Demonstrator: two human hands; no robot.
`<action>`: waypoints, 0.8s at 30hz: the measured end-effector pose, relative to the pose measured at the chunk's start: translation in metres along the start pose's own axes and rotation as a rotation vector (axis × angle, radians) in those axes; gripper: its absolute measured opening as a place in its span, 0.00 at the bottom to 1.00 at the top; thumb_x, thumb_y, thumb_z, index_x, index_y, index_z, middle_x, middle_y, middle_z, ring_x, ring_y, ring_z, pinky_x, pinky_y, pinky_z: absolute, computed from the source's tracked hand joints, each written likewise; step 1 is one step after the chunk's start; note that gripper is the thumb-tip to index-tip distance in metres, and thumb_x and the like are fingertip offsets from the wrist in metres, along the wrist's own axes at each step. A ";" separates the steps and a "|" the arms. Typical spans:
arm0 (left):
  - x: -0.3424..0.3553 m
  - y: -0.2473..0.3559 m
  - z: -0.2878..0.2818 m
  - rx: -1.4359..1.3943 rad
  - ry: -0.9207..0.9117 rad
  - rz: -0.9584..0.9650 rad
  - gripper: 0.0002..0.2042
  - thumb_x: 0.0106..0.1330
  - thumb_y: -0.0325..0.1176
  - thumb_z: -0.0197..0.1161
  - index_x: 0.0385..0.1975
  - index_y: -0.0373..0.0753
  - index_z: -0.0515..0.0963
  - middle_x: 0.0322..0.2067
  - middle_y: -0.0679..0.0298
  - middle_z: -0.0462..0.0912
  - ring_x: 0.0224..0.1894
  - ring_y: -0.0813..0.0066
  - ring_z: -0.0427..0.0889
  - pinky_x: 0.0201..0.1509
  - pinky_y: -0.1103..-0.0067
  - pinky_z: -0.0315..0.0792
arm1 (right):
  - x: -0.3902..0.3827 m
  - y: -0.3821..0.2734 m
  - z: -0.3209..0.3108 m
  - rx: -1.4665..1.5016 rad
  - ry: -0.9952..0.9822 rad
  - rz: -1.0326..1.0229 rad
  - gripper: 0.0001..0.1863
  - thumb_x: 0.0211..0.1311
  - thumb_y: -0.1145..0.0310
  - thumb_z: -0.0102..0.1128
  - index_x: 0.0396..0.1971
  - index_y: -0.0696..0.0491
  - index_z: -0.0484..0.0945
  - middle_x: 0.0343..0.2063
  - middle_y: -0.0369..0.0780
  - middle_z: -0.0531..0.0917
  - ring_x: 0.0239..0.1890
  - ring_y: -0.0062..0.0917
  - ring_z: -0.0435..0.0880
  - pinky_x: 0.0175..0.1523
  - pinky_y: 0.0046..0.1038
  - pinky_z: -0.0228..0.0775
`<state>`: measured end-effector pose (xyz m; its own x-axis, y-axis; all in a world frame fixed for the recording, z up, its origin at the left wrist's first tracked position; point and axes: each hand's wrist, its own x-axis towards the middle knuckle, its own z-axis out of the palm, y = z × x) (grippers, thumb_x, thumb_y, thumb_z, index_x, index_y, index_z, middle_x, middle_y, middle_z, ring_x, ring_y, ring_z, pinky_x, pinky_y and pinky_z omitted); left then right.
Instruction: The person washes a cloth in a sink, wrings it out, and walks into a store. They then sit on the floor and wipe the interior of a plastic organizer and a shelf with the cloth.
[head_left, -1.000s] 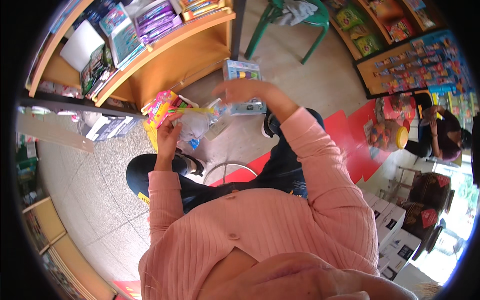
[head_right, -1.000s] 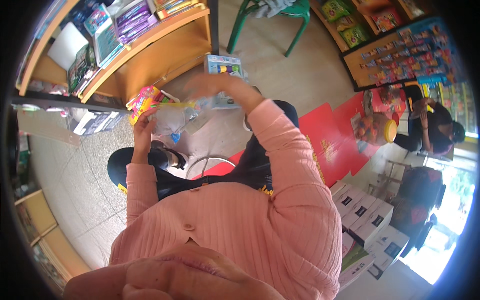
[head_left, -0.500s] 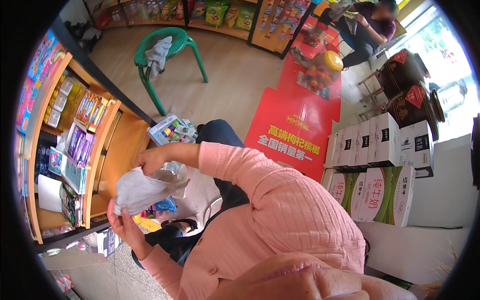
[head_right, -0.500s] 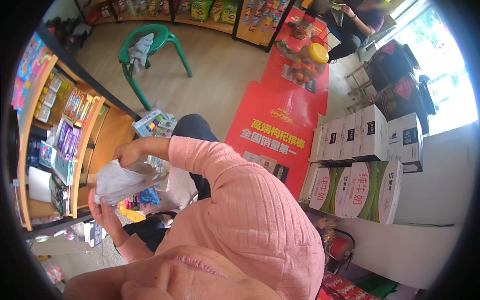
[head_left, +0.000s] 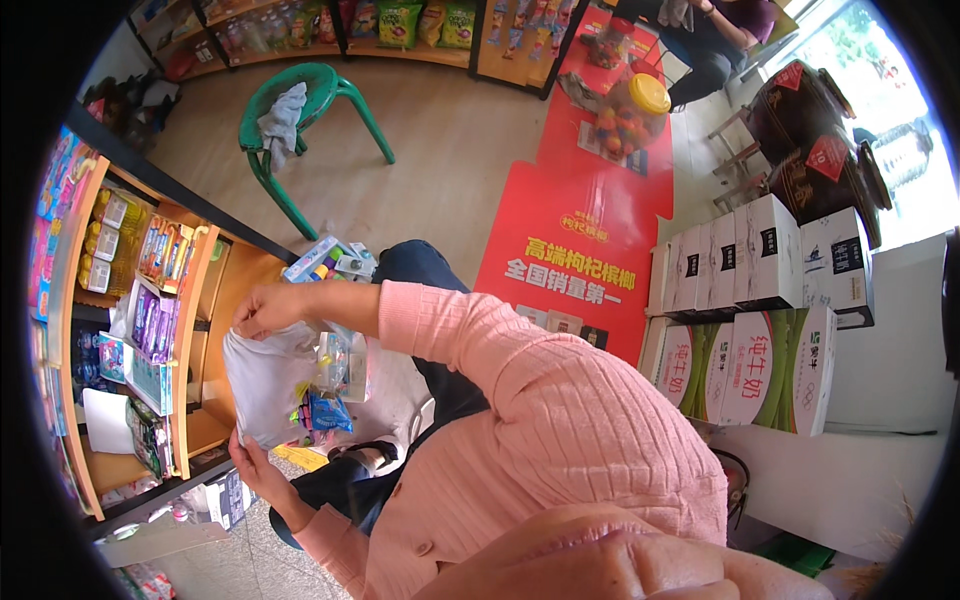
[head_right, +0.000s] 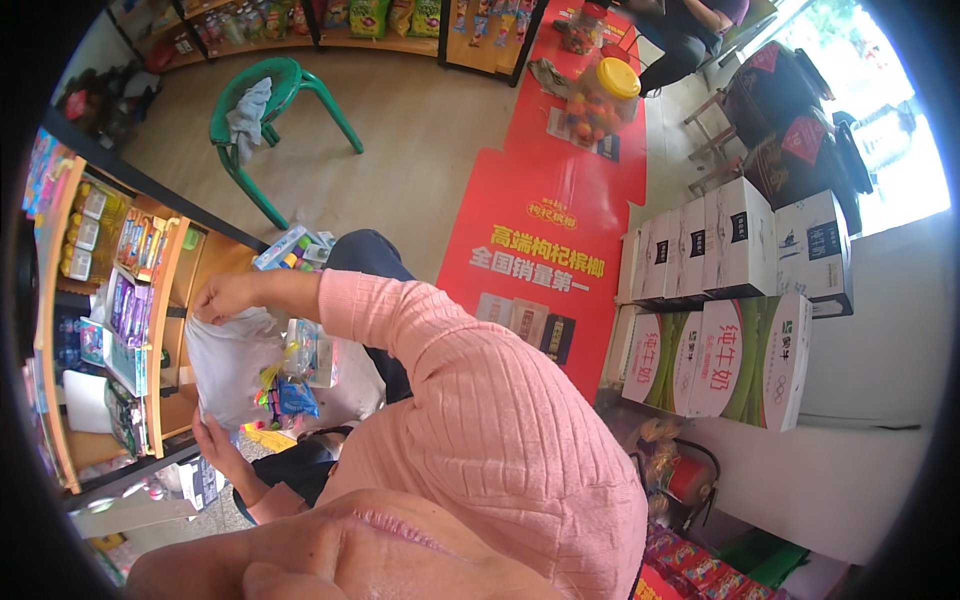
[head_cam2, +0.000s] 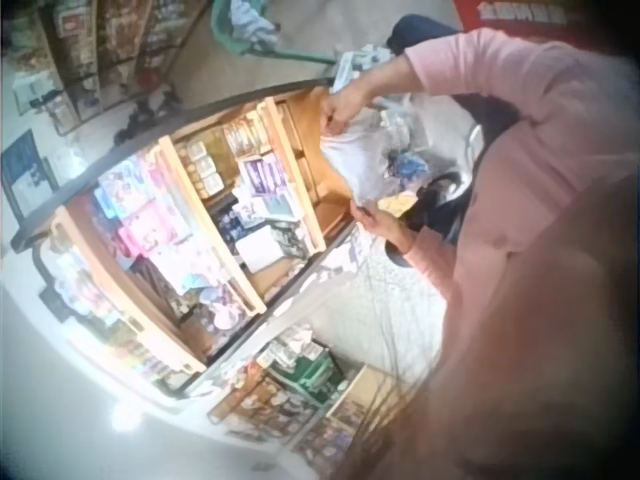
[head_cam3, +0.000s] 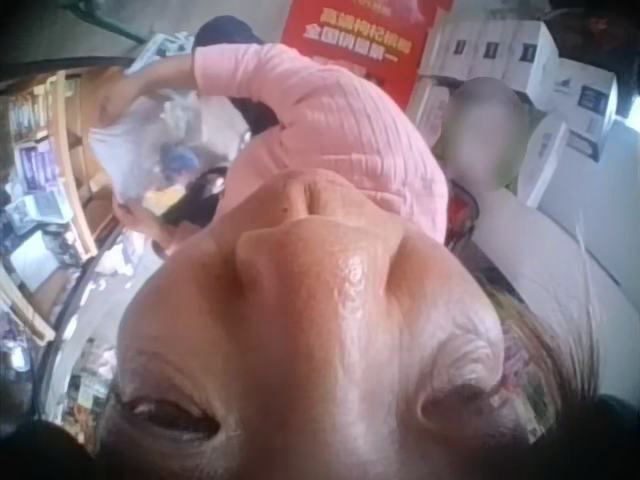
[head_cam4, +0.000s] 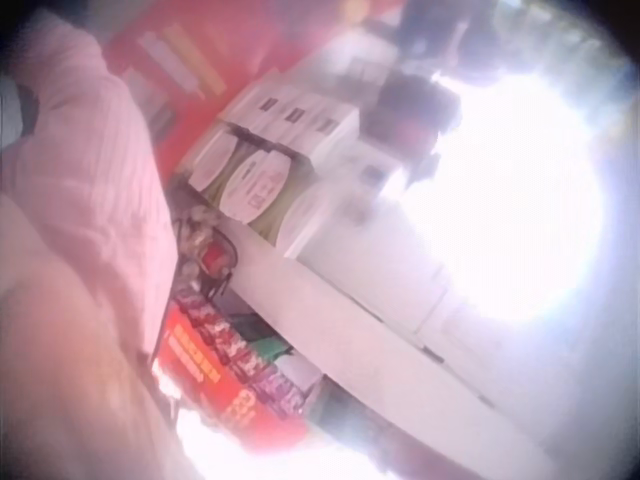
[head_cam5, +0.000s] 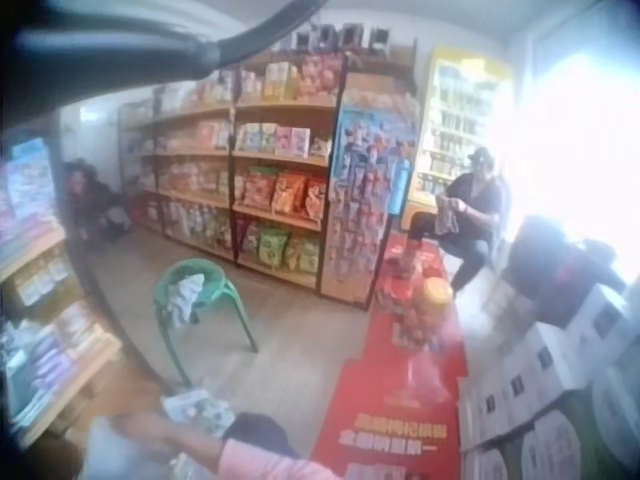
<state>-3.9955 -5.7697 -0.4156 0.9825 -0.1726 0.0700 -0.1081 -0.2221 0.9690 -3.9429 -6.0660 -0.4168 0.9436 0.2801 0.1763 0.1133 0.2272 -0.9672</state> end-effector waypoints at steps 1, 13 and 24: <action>0.002 0.003 0.001 0.022 0.017 0.006 0.14 0.71 0.31 0.51 0.54 0.33 0.70 0.47 0.60 0.76 0.50 0.74 0.73 0.56 0.78 0.66 | 0.001 -0.002 0.000 0.043 0.021 -0.021 0.10 0.61 0.68 0.54 0.22 0.55 0.77 0.19 0.28 0.75 0.25 0.10 0.72 0.31 0.17 0.65; 0.002 0.000 -0.016 0.249 0.106 0.128 0.14 0.69 0.35 0.56 0.48 0.32 0.73 0.46 0.61 0.75 0.48 0.73 0.72 0.56 0.76 0.64 | -0.009 -0.025 -0.012 -0.001 0.143 0.165 0.08 0.61 0.68 0.54 0.27 0.55 0.80 0.23 0.31 0.78 0.27 0.15 0.77 0.35 0.19 0.71; -0.002 0.022 -0.021 -0.210 0.257 0.179 0.25 0.72 0.43 0.44 0.58 0.25 0.64 0.57 0.51 0.66 0.60 0.62 0.63 0.66 0.70 0.53 | -0.003 -0.022 -0.007 0.805 -0.203 0.157 0.20 0.68 0.55 0.48 0.39 0.58 0.77 0.32 0.38 0.82 0.36 0.22 0.82 0.46 0.25 0.74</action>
<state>-3.9967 -5.7545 -0.3893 0.9598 0.0614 0.2737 -0.2740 -0.0041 0.9617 -3.9465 -6.0786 -0.3974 0.8470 0.5085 0.1549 -0.3429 0.7453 -0.5718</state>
